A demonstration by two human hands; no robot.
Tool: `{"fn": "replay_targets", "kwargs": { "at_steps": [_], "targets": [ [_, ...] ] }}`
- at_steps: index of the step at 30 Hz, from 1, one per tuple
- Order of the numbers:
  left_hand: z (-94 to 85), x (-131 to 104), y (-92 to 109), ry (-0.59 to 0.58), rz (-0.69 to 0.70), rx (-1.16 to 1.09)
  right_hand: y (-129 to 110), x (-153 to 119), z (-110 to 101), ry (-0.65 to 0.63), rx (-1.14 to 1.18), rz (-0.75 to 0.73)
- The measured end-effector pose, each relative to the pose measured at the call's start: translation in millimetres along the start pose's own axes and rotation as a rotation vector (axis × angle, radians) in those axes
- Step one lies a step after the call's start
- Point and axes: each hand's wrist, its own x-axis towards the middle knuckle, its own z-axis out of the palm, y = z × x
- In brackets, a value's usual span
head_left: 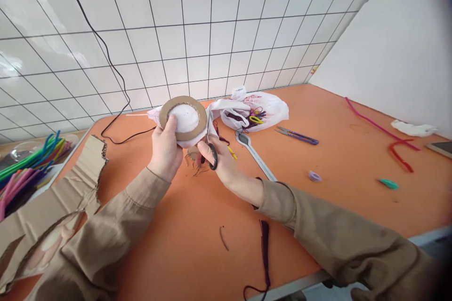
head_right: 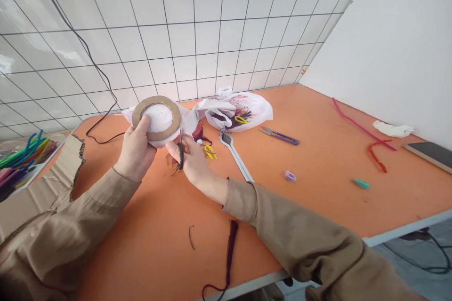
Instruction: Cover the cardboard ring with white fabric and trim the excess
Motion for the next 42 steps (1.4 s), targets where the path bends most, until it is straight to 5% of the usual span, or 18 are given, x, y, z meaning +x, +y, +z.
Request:
{"fn": "replay_targets", "kwargs": {
  "at_steps": [42],
  "targets": [
    [-2.4, -1.3, -1.6, -0.068, 0.032, 0.016, -2.2, -1.8, -2.5, 0.023, 0.028, 0.043]
  ]
}}
